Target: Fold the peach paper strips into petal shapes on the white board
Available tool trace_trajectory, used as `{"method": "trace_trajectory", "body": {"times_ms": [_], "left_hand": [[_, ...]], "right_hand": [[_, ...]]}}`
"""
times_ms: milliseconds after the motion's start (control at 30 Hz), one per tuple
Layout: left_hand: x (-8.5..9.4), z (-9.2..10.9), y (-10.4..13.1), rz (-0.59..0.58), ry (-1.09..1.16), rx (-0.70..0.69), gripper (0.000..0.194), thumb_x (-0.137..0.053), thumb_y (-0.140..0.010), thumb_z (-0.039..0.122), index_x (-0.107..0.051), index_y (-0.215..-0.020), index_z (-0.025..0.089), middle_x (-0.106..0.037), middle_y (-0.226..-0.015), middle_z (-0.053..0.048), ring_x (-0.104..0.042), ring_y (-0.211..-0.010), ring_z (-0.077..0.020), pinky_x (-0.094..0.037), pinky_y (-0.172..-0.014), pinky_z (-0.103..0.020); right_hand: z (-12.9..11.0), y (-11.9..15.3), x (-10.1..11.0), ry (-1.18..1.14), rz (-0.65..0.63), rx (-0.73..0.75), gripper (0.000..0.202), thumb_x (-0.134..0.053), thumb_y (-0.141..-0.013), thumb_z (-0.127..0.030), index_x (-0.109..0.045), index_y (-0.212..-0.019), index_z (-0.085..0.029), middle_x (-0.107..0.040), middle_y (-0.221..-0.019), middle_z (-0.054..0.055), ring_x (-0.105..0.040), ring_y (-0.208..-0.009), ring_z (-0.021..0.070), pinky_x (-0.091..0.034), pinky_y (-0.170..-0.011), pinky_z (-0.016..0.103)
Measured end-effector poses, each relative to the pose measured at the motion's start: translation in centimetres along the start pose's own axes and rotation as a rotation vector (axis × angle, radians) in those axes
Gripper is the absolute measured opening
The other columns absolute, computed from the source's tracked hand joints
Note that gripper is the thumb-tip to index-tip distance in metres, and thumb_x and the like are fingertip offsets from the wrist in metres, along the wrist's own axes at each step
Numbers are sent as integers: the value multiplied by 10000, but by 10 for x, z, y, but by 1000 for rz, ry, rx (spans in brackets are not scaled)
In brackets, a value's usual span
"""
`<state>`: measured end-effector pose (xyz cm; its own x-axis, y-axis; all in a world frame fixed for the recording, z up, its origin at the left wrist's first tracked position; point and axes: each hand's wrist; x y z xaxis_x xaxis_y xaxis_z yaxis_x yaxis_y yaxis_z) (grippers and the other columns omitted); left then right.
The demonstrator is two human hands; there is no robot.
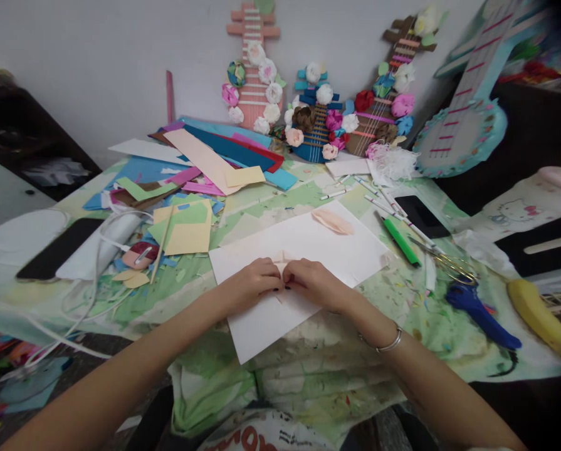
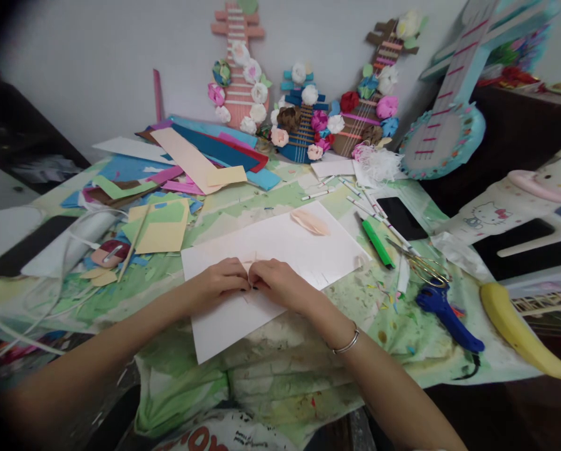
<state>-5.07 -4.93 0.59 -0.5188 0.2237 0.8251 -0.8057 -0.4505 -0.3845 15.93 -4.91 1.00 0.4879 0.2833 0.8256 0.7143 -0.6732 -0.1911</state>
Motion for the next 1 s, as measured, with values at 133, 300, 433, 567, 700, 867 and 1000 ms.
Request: {"method": "trace_trajectory", "body": {"times_ms": [133, 300, 433, 567, 700, 867, 1000], "left_hand": [[-3, 0, 2, -52, -112, -39, 204, -453, -935, 151, -655, -954, 178, -636, -947, -62, -527, -914, -183, -408, -838, -341], [-2, 14, 2, -152, -265, 6, 245, -396, -963, 184, -640, -956, 160, -604, -992, -62, -497, -975, -196, -419, -862, -348], [-5, 28, 5, -188, -408, 32, 237, -382, -954, 153, -616, -953, 117, -579, -926, -88, -493, -903, -214, -422, -804, -366], [-10, 37, 13, -189, -501, 79, 188, -432, -923, 137, -595, -1011, 104, -577, -953, -111, -496, -901, -238, -410, -765, -382], [-13, 40, 20, -159, -503, 82, 256, -419, -920, 117, -548, -1140, 97, -581, -1059, -136, -498, -1005, -257, -406, -804, -397], [-17, 42, 24, -104, -520, 92, 298, -412, -901, 84, -537, -1172, 90, -550, -1219, -165, -473, -1104, -285, -402, -847, -423], [-20, 42, 25, -61, -536, 98, 302, -422, -895, 83, -547, -1170, 90, -552, -1234, -164, -461, -1133, -299, -398, -871, -440]], "right_hand": [[0, -1, 0, -4, -5, -10, 113, -512, -839, -89, -563, -859, -188, -619, -827, 19, -546, -786, 148, -406, -696, 253], [-5, 1, 1, 6, 44, -15, 128, -495, -808, -61, -542, -826, -179, -600, -828, 41, -524, -819, 170, -414, -745, 293], [-14, 12, -4, 34, 187, -151, 192, -535, -774, -99, -524, -945, -184, -583, -1013, 86, -482, -1012, 226, -385, -860, 376], [-21, 23, -15, 163, 220, -221, 329, -564, -794, -204, -480, -1112, -194, -461, -1290, 129, -319, -1251, 293, -277, -987, 477], [-19, 27, -20, 230, 255, -315, 344, -551, -793, -207, -484, -1130, -208, -421, -1315, 136, -287, -1258, 318, -282, -966, 505], [-14, 28, -19, 183, 417, -419, 282, -500, -773, -114, -511, -1038, -211, -469, -1219, 123, -367, -1156, 296, -338, -892, 475], [-17, 27, -20, 196, 393, -377, 259, -561, -809, -260, -505, -1058, -213, -465, -1228, 132, -366, -1167, 305, -333, -901, 480]]}}
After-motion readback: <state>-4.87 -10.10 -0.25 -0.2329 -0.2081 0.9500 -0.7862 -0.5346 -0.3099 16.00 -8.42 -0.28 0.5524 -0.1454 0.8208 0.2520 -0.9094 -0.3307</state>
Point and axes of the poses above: each hand's wrist, its own y-axis away from the middle knuckle, its own x-axis out of the back of the hand, z = x × y
